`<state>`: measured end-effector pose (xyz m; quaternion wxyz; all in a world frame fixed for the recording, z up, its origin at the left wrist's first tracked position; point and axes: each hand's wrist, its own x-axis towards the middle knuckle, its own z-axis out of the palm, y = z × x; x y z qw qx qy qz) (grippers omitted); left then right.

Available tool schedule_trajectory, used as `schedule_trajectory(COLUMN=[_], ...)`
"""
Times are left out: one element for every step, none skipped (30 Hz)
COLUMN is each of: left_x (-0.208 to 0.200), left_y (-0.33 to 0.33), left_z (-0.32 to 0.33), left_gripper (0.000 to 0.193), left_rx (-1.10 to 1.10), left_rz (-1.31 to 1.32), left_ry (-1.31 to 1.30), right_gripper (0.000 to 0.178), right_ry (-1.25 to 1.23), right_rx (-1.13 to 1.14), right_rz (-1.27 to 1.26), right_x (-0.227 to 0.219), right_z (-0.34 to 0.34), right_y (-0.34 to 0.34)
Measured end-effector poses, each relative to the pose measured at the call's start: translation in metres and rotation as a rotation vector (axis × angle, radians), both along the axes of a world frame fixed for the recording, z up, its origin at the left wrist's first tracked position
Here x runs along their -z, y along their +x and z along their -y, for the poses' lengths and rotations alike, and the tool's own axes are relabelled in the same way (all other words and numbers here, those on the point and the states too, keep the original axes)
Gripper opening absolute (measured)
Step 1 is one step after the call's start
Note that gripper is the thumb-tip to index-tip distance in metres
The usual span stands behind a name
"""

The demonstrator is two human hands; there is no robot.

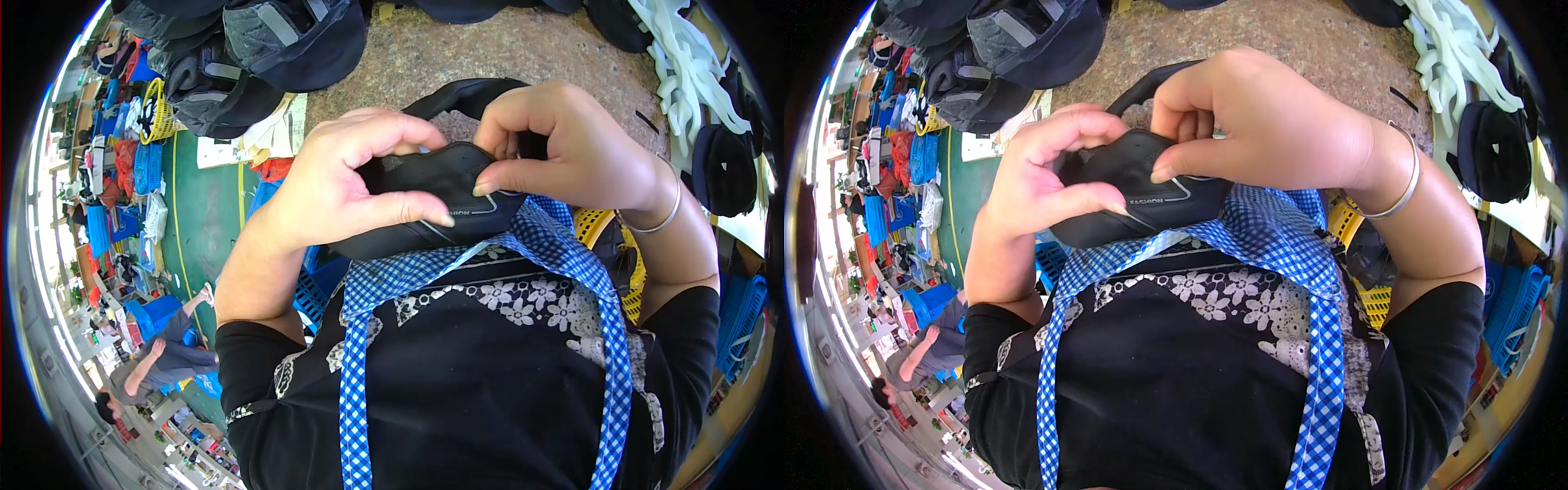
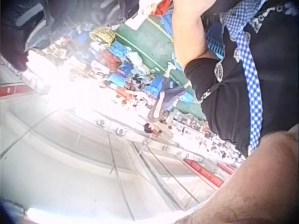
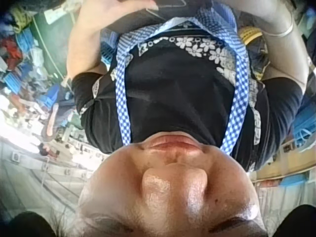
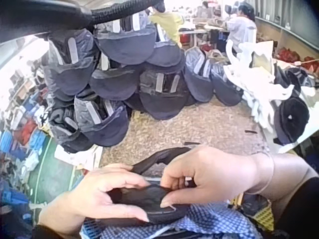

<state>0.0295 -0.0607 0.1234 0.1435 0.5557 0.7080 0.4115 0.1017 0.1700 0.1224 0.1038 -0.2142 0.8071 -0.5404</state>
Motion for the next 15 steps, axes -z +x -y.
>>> schedule_trajectory(left_x=[-0.001, -0.003, -0.005, -0.007, -0.008, -0.006, -0.002, 0.001, 0.002, 0.002, 0.001, 0.001, 0.003, 0.004, 0.006], left_y=[0.003, 0.006, 0.011, 0.013, 0.013, 0.012, 0.012, 0.013, 0.015, 0.018, 0.021, 0.022, 0.023, 0.019, 0.018], left_z=[-0.004, -0.008, -0.011, -0.014, -0.014, -0.013, -0.012, -0.01, -0.009, -0.008, -0.005, -0.002, 0.003, 0.003, 0.001], left_gripper=[0.029, 0.029, 0.024, 0.019, 0.013, 0.013, 0.013, 0.012, 0.012, 0.012, 0.012, 0.012, 0.012, 0.012, 0.01], left_rx=[-0.024, -0.02, -0.097, -0.173, -0.151, -0.148, -0.174, -0.202, -0.201, -0.279, -0.361, -0.368, -0.385, -0.379, -0.36], left_rz=[0.077, 0.076, 0.179, 0.282, 0.295, 0.292, 0.338, 0.385, 0.381, 0.473, 0.557, 0.535, 0.434, 0.328, 0.236], left_ry=[0.05, 0.048, 0.006, -0.036, -0.03, -0.03, 0.026, 0.083, 0.087, 0.151, 0.223, 0.243, 0.282, 0.323, 0.401], right_gripper=[0.02, 0.02, 0.02, 0.02, 0.02, 0.02, 0.023, 0.027, 0.027, 0.032, 0.037, 0.041, 0.041, 0.041, 0.042], right_ry=[0.016, 0.033, 0.032, 0.045, 0.06, 0.06, 0.107, 0.156, 0.159, 0.202, 0.239, 0.347, 0.269, 0.199, 0.006], right_rx=[0.013, 0.029, 0.034, 0.057, 0.076, 0.08, 0.055, 0.03, 0.03, 0.139, 0.242, 0.352, 0.488, 0.64, 0.78], right_rz=[0.004, 0.006, 0.006, 0.008, 0.009, 0.006, -0.075, -0.155, -0.16, -0.503, -0.857, -0.988, -1.051, -1.118, -0.868], right_x=[-0.003, -0.005, -0.007, -0.009, -0.01, -0.011, -0.012, -0.013, -0.015, -0.017, -0.022, -0.027, -0.019, -0.002, 0.022], right_z=[0.002, 0.004, 0.005, 0.006, 0.006, 0.004, 0.0, -0.002, -0.002, -0.002, -0.001, -0.006, -0.015, -0.027, -0.036], right_y=[0.0, 0.001, 0.001, 0.001, 0.001, 0.001, 0.001, 0.001, 0.001, 0.002, 0.001, 0.004, 0.006, 0.008, 0.015])
